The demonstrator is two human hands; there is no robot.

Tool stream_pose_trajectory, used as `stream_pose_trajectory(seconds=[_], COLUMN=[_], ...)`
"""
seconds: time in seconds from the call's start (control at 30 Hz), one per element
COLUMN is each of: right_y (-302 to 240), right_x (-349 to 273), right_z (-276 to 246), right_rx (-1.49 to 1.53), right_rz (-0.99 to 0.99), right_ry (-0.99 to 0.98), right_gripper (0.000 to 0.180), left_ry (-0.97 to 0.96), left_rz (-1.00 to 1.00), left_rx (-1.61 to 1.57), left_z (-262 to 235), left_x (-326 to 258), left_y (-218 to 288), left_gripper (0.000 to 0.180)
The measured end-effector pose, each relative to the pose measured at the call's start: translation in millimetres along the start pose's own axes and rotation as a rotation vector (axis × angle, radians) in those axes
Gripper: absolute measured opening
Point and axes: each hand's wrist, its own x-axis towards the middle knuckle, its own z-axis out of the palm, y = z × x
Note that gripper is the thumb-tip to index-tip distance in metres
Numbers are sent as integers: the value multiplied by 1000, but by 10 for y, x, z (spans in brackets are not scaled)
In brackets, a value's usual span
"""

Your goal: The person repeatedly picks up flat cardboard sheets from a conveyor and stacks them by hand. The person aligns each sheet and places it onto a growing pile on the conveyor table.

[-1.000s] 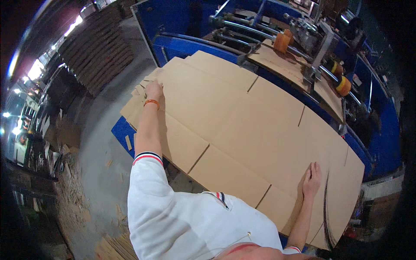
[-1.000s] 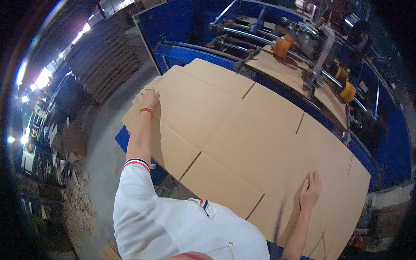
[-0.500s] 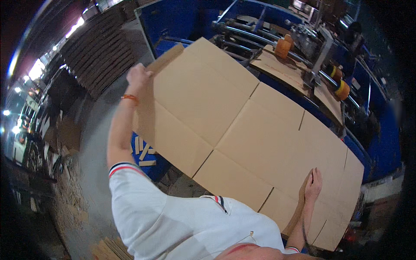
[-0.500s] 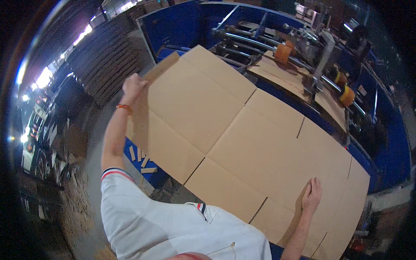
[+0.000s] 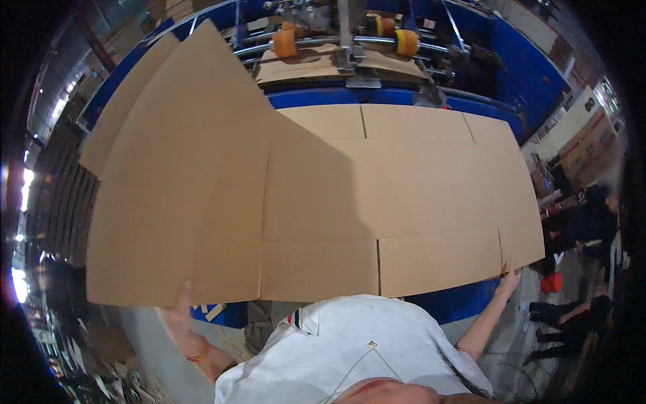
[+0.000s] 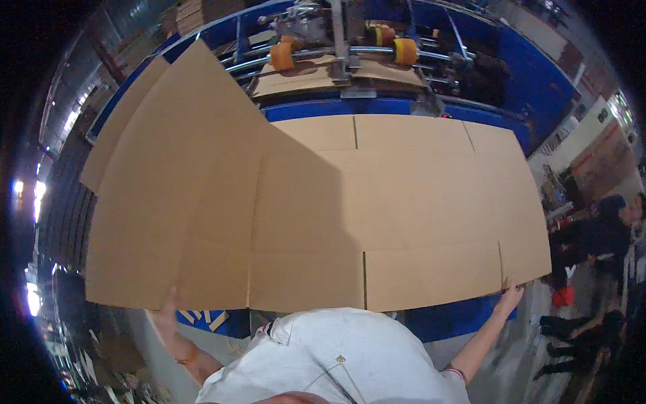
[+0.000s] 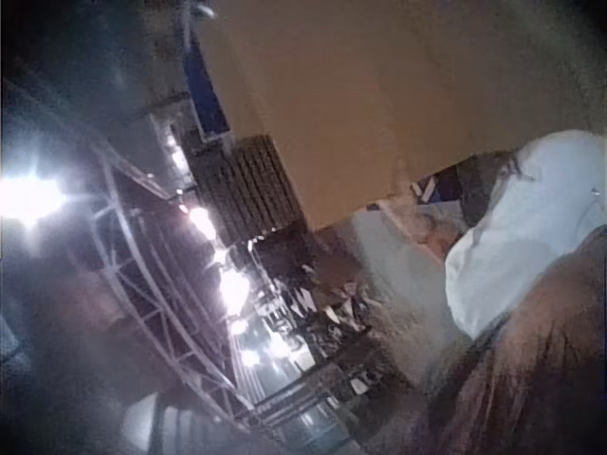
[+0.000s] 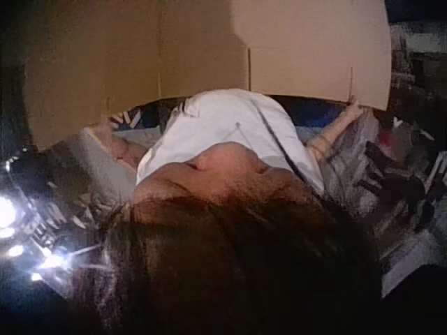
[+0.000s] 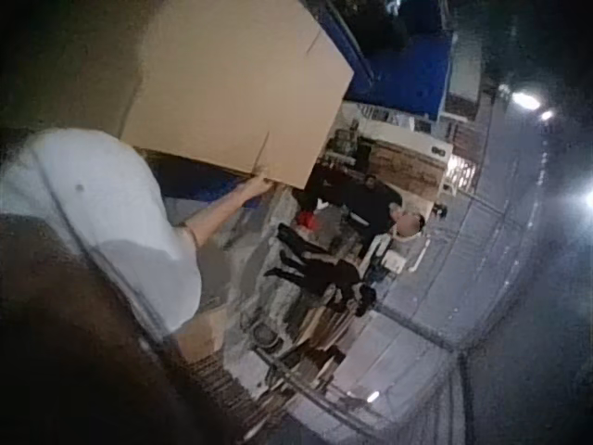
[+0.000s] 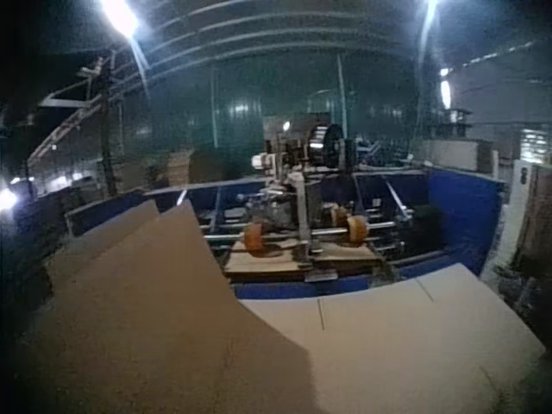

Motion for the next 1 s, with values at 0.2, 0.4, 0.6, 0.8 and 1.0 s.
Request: stream_pose_trajectory(seconds=[0.2, 0.4, 0.6, 0.8, 1.0], right_y=[90, -927, -1401, -1940, -1691], right_x=[-168, -1560, -1772, -1912, -2384], right_z=[-148, 356, 979, 1316, 1518], right_rx=[862, 839, -119, 33, -398], right_rz=[362, -4, -1102, -1277, -1412], right_ry=[-147, 95, -125, -380, -661], right_gripper=[61, 48, 29, 49, 58], left_ry=[91, 184, -33, -475, -889], left_rz=[-486, -343, -333, 349, 484], left_rx=[-261, -175, -85, 14, 298], left_z=[-192, 389, 1151, 1807, 2291], left_x=[565, 345, -148, -227, -698], left_y=[-793, -970, -690, 48, -77], left_gripper=[59, 33, 35, 59, 74])
